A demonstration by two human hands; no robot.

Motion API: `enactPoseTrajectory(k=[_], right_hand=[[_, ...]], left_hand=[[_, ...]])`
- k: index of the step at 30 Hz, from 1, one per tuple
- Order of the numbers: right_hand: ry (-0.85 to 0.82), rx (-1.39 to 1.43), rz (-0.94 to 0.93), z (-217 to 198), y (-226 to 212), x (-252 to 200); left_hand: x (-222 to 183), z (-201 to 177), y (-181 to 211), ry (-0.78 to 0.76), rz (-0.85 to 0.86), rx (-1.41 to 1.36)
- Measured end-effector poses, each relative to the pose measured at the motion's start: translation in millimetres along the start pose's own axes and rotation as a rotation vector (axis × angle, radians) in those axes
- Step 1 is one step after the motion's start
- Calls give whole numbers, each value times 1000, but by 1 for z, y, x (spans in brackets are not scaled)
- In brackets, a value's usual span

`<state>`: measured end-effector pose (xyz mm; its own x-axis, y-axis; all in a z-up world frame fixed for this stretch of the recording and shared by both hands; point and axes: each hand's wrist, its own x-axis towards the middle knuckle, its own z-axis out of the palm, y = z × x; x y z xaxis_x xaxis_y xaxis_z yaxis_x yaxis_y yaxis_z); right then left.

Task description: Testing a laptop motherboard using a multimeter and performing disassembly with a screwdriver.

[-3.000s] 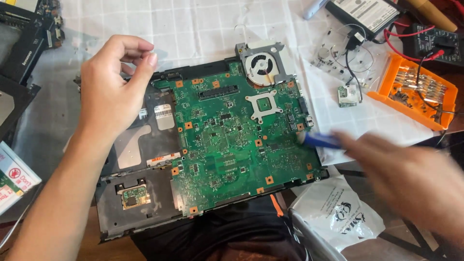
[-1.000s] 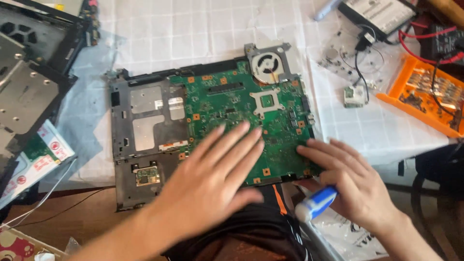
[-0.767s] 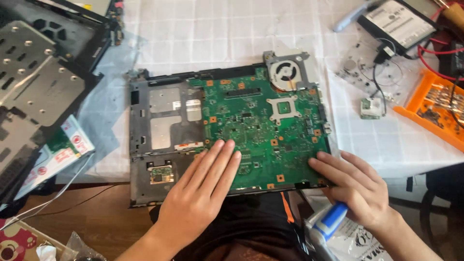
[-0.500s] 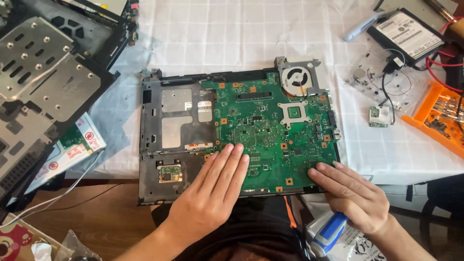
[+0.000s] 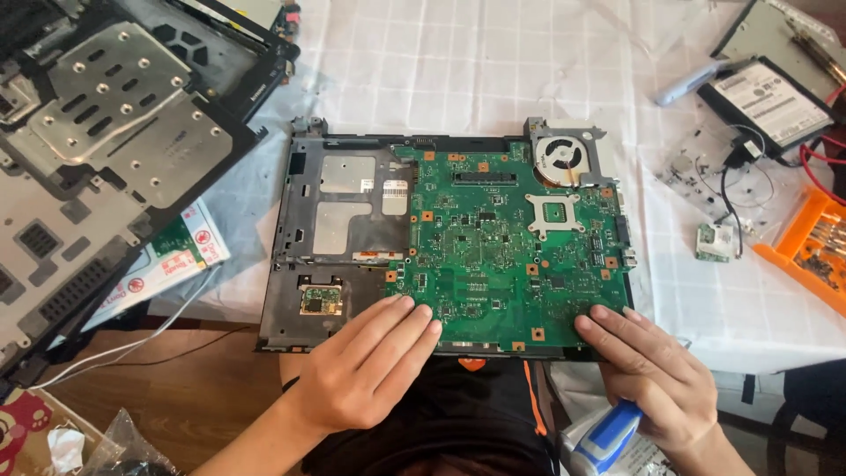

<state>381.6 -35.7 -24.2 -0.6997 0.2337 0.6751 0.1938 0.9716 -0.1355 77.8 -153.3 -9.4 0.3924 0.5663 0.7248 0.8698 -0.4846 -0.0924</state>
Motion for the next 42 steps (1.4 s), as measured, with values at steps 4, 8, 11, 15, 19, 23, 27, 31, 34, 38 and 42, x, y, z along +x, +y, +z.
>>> enactPoseTrajectory(k=[4, 8, 11, 15, 19, 23, 27, 31, 34, 38, 42], right_hand=[[-13, 50, -2, -1, 1, 17], [-23, 41, -6, -2, 1, 26], [-70, 45, 14, -6, 5, 23], [-145, 105, 26, -8, 4, 22], [-146, 93, 50, -2, 1, 17], [-191, 21, 54, -5, -4, 20], [-241, 28, 52, -14, -11, 31], [-259, 49, 104, -21, -11, 35], [-208, 40, 99, -22, -3, 36], [-130, -32, 201, -29, 4, 42], [-181, -37, 532, -26, 17, 46]], left_hand=[[-2, 3, -8, 30, 43, 9], [2, 2, -13, -10, 48, 8], [2, 0, -12, -60, 14, 8], [4, -10, -9, -157, -147, -206], [18, -35, -9, -110, -776, -886], [19, -38, -24, 155, -1327, -1476], [21, -37, -32, 227, -1451, -1572], [26, -34, -33, 222, -1523, -1591], [27, -32, -33, 210, -1484, -1483], [37, -33, -22, 203, -1141, -772], [25, -26, -35, 142, -566, -48]])
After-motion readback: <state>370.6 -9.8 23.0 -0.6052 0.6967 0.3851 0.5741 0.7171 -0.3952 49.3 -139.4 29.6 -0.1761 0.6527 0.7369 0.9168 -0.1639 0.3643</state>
